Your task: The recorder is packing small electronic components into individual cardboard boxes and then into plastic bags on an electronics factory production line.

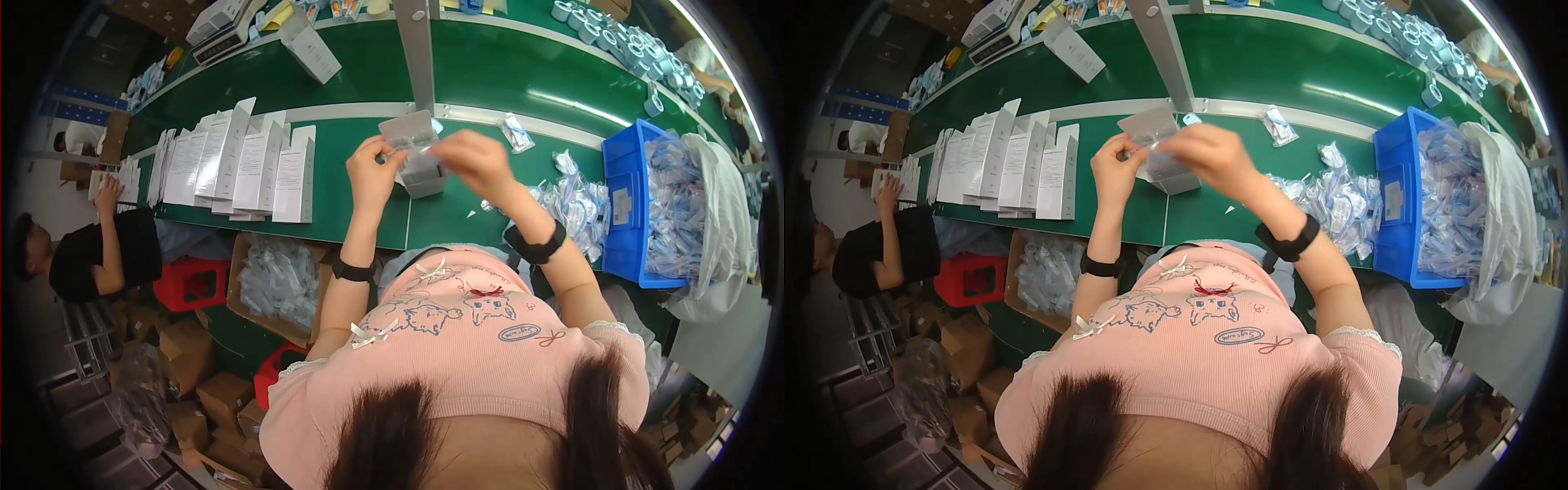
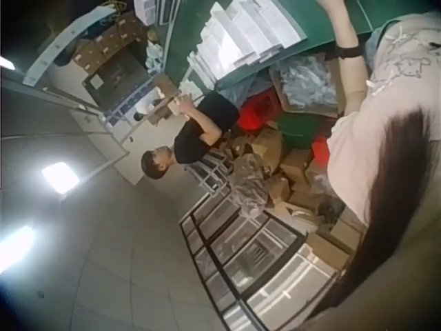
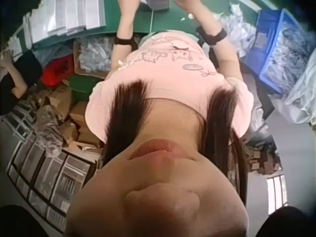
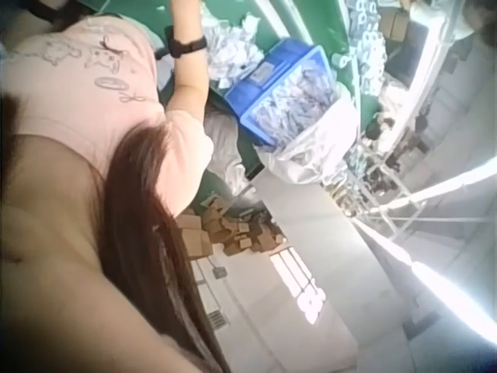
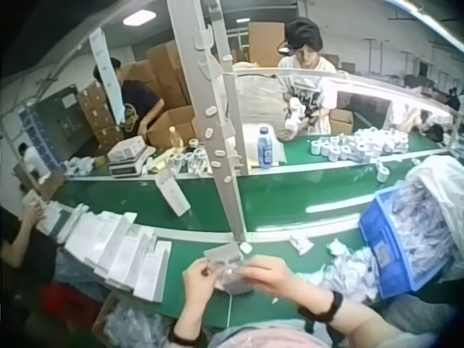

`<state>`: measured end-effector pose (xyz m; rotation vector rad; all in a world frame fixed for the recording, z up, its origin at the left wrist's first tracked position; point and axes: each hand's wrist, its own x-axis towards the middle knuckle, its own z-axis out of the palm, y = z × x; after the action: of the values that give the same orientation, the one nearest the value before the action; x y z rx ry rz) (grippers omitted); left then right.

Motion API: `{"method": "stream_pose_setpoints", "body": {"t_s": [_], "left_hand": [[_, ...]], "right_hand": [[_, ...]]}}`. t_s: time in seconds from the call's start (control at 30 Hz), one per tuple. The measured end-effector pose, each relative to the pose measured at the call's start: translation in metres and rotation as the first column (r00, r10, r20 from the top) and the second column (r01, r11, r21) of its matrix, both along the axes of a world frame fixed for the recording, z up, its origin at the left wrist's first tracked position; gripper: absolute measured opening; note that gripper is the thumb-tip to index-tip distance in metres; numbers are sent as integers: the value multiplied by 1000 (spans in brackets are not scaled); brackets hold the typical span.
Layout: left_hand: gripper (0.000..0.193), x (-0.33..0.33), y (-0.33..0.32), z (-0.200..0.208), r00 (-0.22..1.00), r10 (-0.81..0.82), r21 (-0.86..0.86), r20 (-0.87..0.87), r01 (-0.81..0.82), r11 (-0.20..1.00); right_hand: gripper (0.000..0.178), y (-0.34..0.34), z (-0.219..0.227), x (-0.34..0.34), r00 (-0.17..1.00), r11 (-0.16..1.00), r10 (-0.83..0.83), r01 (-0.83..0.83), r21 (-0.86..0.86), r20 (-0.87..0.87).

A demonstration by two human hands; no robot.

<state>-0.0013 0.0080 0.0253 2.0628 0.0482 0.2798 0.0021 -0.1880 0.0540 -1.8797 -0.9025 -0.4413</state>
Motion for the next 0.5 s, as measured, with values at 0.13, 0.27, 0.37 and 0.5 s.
{"method": "stream_pose_setpoints", "body": {"t_s": [0.13,0.27,0.37,0.5], "left_hand": [[20,4,8,-13,999,-30,-95,-24,28,995],[33,7,17,-14,995,-96,-435,19,95,895],[49,19,51,-15,996,-30,-292,82,52,955],[67,22,134,-58,979,89,546,183,-176,819]], "right_hand": [[35,13,-16,2,981,890,166,-107,-443,97],[54,8,-24,4,987,942,39,16,-336,157],[68,2,-50,11,999,984,-51,51,-173,4],[84,15,-78,20,898,998,49,-63,-17,-437]]}}
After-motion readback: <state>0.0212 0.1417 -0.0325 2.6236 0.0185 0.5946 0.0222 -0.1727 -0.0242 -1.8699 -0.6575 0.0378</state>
